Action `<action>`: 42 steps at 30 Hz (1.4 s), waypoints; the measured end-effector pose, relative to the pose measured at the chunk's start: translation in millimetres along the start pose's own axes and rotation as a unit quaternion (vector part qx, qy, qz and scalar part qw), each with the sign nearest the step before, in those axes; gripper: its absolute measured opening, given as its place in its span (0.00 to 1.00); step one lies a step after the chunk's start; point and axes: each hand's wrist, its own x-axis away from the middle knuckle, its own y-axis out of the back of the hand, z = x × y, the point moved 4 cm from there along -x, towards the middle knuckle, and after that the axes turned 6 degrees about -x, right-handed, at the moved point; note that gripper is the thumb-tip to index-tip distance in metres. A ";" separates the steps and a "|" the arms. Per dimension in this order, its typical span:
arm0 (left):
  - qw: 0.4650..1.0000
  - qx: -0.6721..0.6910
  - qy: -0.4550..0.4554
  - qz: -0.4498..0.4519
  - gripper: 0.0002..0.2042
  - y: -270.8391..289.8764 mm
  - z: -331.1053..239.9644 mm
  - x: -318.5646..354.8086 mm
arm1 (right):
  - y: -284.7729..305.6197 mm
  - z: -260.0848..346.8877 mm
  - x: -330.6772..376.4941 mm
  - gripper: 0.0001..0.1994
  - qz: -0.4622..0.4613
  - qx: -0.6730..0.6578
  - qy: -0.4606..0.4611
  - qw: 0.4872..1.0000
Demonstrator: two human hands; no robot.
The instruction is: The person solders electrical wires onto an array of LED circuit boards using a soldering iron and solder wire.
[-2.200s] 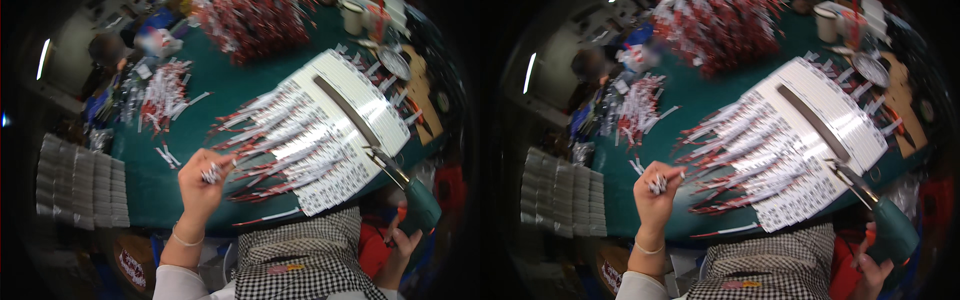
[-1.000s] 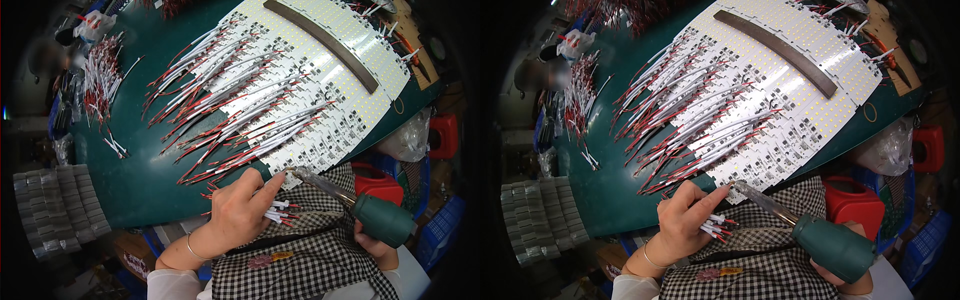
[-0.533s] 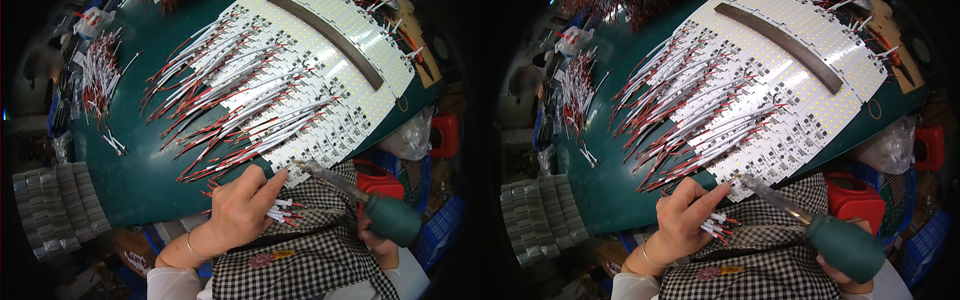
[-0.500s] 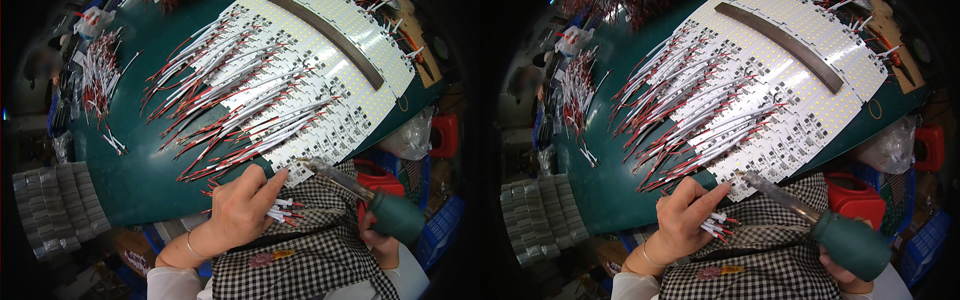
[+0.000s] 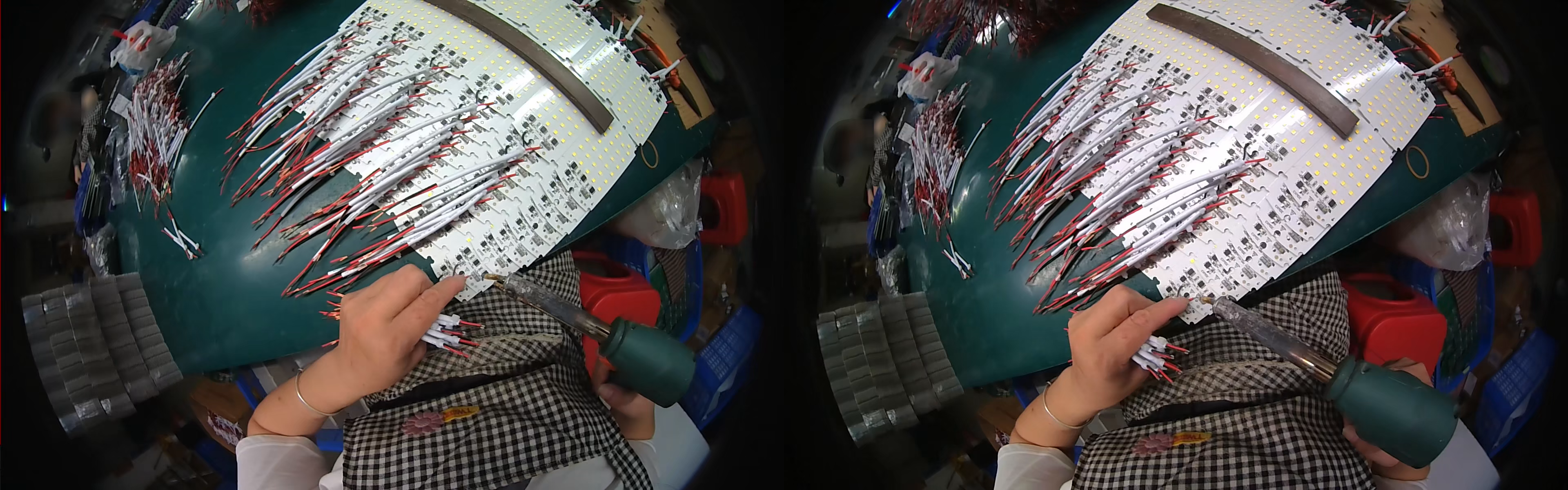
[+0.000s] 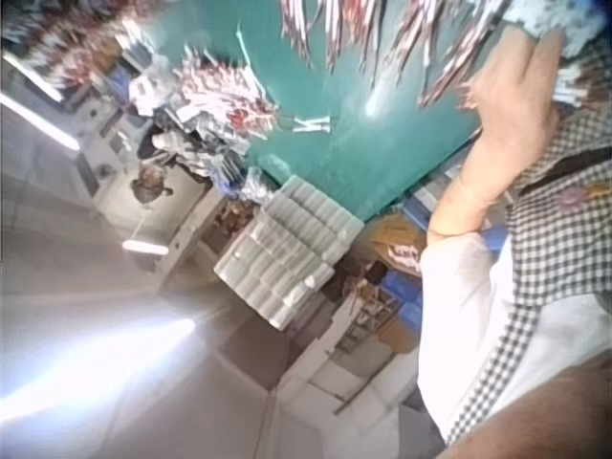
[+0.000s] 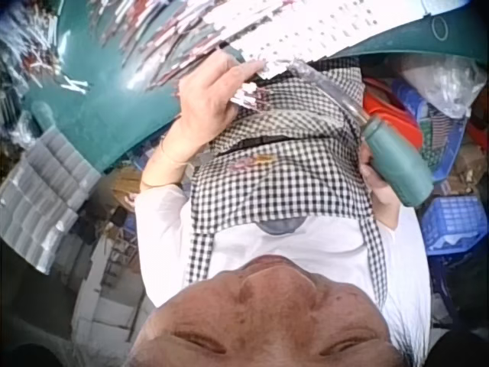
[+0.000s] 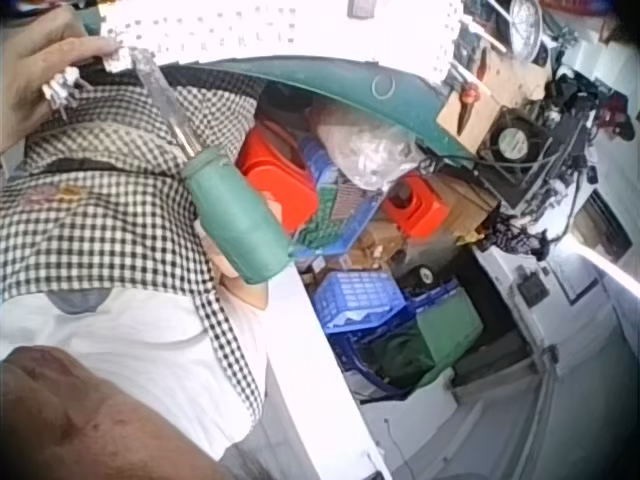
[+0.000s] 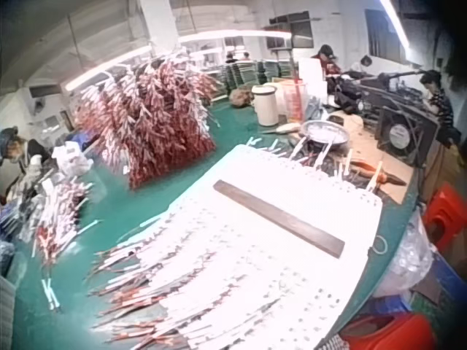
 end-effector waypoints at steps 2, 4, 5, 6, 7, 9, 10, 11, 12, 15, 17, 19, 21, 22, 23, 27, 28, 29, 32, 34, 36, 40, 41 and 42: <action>1.000 -0.012 -0.011 -0.019 0.25 -1.1 6.2 1.2 | 1.3 10.7 2.3 0.26 0.024 0.163 0.007 0.986; 1.000 -0.014 -0.013 -0.011 0.24 -0.8 7.0 1.1 | 1.9 9.7 5.5 0.20 0.043 0.322 0.014 0.946; 1.000 -0.016 -0.016 -0.001 0.24 -1.6 6.9 0.4 | 1.3 4.6 7.3 0.20 0.040 0.335 0.056 0.940; 1.000 -0.014 -0.018 -0.001 0.24 -1.8 6.4 -0.8 | 0.3 3.5 9.0 0.20 0.037 0.349 0.098 0.931; 1.000 -0.018 -0.017 -0.004 0.24 -1.3 5.9 0.0 | -3.9 9.0 4.7 0.20 0.040 0.348 0.098 0.931; 1.000 -0.025 -0.015 -0.007 0.24 -1.9 4.8 2.0 | -19.2 23.2 -5.7 0.19 0.098 0.441 0.106 0.886; 0.999 -0.038 -0.027 -0.014 0.24 -1.6 4.5 3.1 | -15.2 21.6 -4.8 0.19 0.098 0.442 0.106 0.885; 0.998 -0.050 -0.039 -0.021 0.24 -1.3 3.4 3.6 | -7.7 16.1 -1.8 0.17 0.128 0.444 0.101 0.881; 0.998 -0.049 -0.039 -0.021 0.24 -0.6 2.7 3.9 | -2.4 9.6 1.7 0.15 0.158 0.446 0.097 0.876; 0.997 -0.058 -0.047 -0.021 0.24 -1.4 2.3 2.7 | 10.5 -12.5 14.5 0.14 0.083 0.488 0.122 0.860; 0.996 -0.061 -0.054 -0.024 0.25 -2.1 1.2 3.6 | 4.6 -5.5 7.7 0.14 0.089 0.435 0.079 0.893; 0.996 -0.065 -0.058 -0.022 0.25 -2.5 0.6 4.6 | -0.1 0.6 0.0 0.14 0.095 0.380 0.034 0.920; 0.996 -0.069 -0.061 -0.020 0.25 -2.6 0.0 4.7 | -6.7 8.3 -5.1 0.14 0.126 0.385 0.068 0.912; 0.995 -0.074 -0.061 -0.019 0.25 -2.4 -1.1 4.0 | -11.0 15.4 -8.1 0.14 0.128 0.384 0.068 0.912; 0.995 -0.080 -0.059 -0.018 0.25 -1.9 -1.9 4.3 | -19.2 26.8 -10.1 0.18 0.130 0.455 0.111 0.874; 0.995 -0.078 -0.055 -0.020 0.24 0.6 -0.1 4.9 | 24.6 3.9 17.0 0.29 0.046 0.395 0.056 0.916; 0.995 -0.084 -0.058 -0.017 0.24 -0.4 -2.6 3.2 | 22.8 -1.5 14.2 0.29 0.044 0.392 0.057 0.917; 0.994 -0.088 -0.060 -0.015 0.25 -1.5 -3.1 2.5 | 15.7 -3.8 7.7 0.32 0.042 0.197 0.060 0.978; 0.995 -0.086 -0.044 0.005 0.21 -0.7 -4.6 1.6 | 8.3 -2.9 0.4 0.34 0.033 -0.003 0.067 0.997; 0.997 -0.068 -0.037 0.000 0.20 0.5 -5.5 1.6 | 6.3 -1.2 -2.7 0.33 0.026 -0.002 0.074 0.997; 0.998 -0.048 -0.031 -0.005 0.18 0.9 -2.1 -0.6 | 2.1 2.0 -5.7 0.33 0.047 -0.020 0.079 0.996; 0.984 0.039 0.068 -0.160 0.18 19.2 3.4 6.7 | -1.5 9.0 -4.8 0.31 0.004 -0.061 0.045 0.997; 0.975 0.109 0.070 -0.183 0.19 15.5 5.4 8.8 | -0.7 9.1 -6.4 0.31 0.010 -0.047 0.058 0.997; 0.960 0.179 0.071 -0.205 0.19 12.1 8.1 10.9 | -0.2 9.1 -7.1 0.32 0.017 -0.034 0.070 0.997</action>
